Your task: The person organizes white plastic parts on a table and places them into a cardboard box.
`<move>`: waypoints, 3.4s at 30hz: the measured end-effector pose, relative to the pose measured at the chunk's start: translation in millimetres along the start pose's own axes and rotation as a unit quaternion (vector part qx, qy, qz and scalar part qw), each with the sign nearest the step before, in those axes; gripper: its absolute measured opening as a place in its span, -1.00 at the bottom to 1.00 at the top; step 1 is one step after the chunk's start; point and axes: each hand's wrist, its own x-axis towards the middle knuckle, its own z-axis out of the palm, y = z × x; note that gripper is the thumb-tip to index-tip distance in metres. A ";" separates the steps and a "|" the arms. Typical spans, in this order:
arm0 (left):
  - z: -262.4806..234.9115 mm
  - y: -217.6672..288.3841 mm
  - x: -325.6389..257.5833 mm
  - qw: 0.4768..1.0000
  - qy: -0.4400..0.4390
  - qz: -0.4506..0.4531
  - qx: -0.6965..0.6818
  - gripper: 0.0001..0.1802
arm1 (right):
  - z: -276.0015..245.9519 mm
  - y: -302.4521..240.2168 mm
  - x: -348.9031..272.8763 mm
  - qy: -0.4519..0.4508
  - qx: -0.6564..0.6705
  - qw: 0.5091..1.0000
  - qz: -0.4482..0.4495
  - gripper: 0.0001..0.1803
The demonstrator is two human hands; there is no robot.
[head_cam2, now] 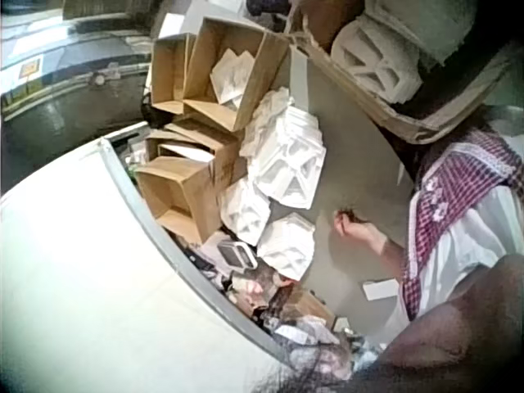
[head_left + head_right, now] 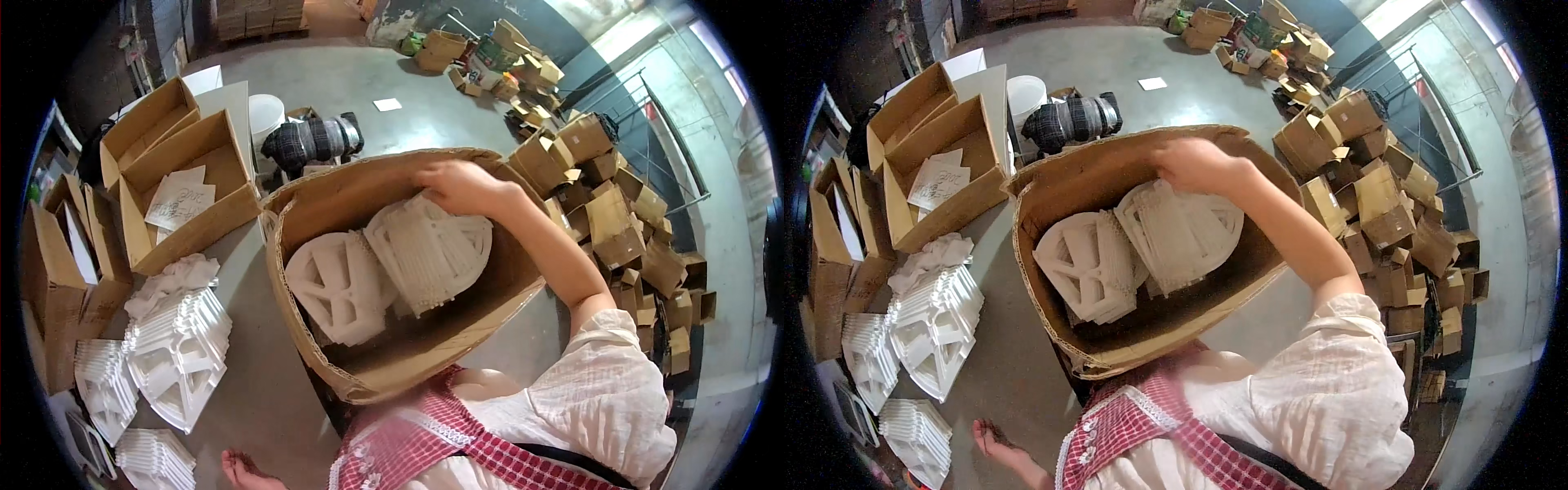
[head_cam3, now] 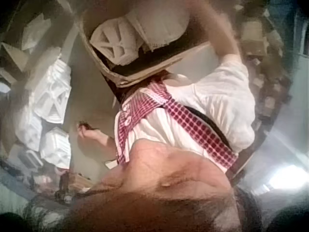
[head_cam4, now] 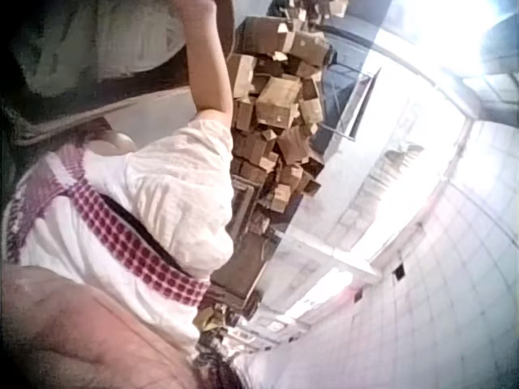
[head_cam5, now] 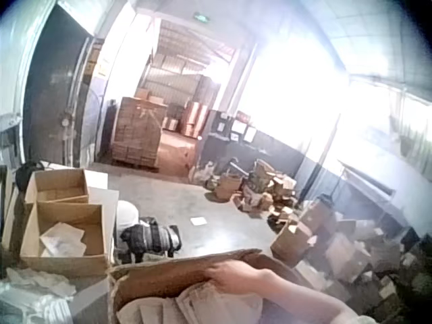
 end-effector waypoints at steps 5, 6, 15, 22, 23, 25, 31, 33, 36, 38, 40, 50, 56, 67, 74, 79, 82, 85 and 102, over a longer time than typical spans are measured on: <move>40.0 -19.9 -13.9 0.996 -0.081 0.003 0.047 -0.66 | 76.8 20.2 -18.2 -0.260 -0.051 0.964 0.036 -0.54; 47.5 -23.8 -16.6 0.996 -0.073 -0.007 0.058 -0.68 | 91.2 18.3 -15.8 -0.277 -0.076 0.958 0.021 -0.53; 48.8 -41.6 -25.9 0.977 -0.001 0.179 0.118 -0.49 | 158.7 10.2 -17.4 -0.227 0.166 0.940 0.196 -0.15; 57.6 -51.0 -36.9 0.921 0.047 0.255 0.290 -0.50 | 205.7 21.9 -22.7 -0.113 0.268 0.919 0.265 -0.08; 59.2 -52.9 -38.2 0.914 0.056 0.270 0.297 -0.50 | 208.7 24.1 -23.0 -0.115 0.292 0.910 0.270 -0.08; 63.1 -52.8 -42.7 0.911 0.061 0.284 0.294 -0.50 | 207.1 24.7 -21.4 -0.119 0.338 0.891 0.279 -0.07; 69.3 -41.2 -54.8 0.931 0.042 0.259 0.254 -0.52 | 189.7 40.6 -33.8 -0.124 0.377 0.867 0.302 -0.25; 63.0 -49.9 -45.1 0.928 0.033 0.271 0.255 -0.53 | 188.4 49.7 -36.1 -0.099 0.412 0.853 0.305 -0.37; 57.2 -54.3 -40.1 0.934 0.012 0.262 0.243 -0.55 | 181.3 53.3 -35.7 -0.083 0.431 0.846 0.304 -0.42; 52.6 -61.2 -31.4 0.933 0.021 0.263 0.247 -0.56 | 179.6 50.7 -34.2 -0.082 0.443 0.838 0.308 -0.42; 49.7 -64.1 -29.3 0.931 0.026 0.260 0.256 -0.56 | 184.3 47.1 -33.4 -0.088 0.466 0.821 0.319 -0.42; 59.4 -51.5 -35.5 0.925 0.040 0.271 0.265 -0.58 | 175.5 48.0 -36.5 -0.079 0.415 0.854 0.305 -0.42; 61.9 -49.4 -37.3 0.919 0.058 0.273 0.278 -0.62 | 200.9 41.3 -30.7 -0.124 0.359 0.875 0.299 -0.48; 58.3 -62.7 -37.6 0.919 0.050 0.262 0.290 -0.67 | 190.1 4.7 35.5 -0.073 -0.138 0.949 -0.276 -0.65; 56.1 -75.6 -28.7 0.951 0.064 0.236 0.188 -0.67 | 201.7 2.5 56.3 -0.228 -0.129 0.868 -0.421 -0.41; 50.0 -79.5 -20.2 0.961 0.047 0.224 0.155 -0.63 | 199.3 8.5 64.8 -0.224 -0.125 0.859 -0.442 -0.34; 58.4 -78.0 -24.1 0.964 0.075 0.222 0.127 -0.62 | 204.9 16.7 62.3 -0.205 -0.072 0.871 -0.440 -0.45; 49.9 -86.8 -25.4 0.964 0.109 0.191 0.151 -0.59 | 196.2 13.7 62.7 -0.230 -0.035 0.882 -0.409 -0.57; 55.8 -66.9 -26.4 0.934 0.089 0.224 0.264 -0.66 | 205.4 31.0 78.9 -0.269 0.066 0.870 -0.409 -0.32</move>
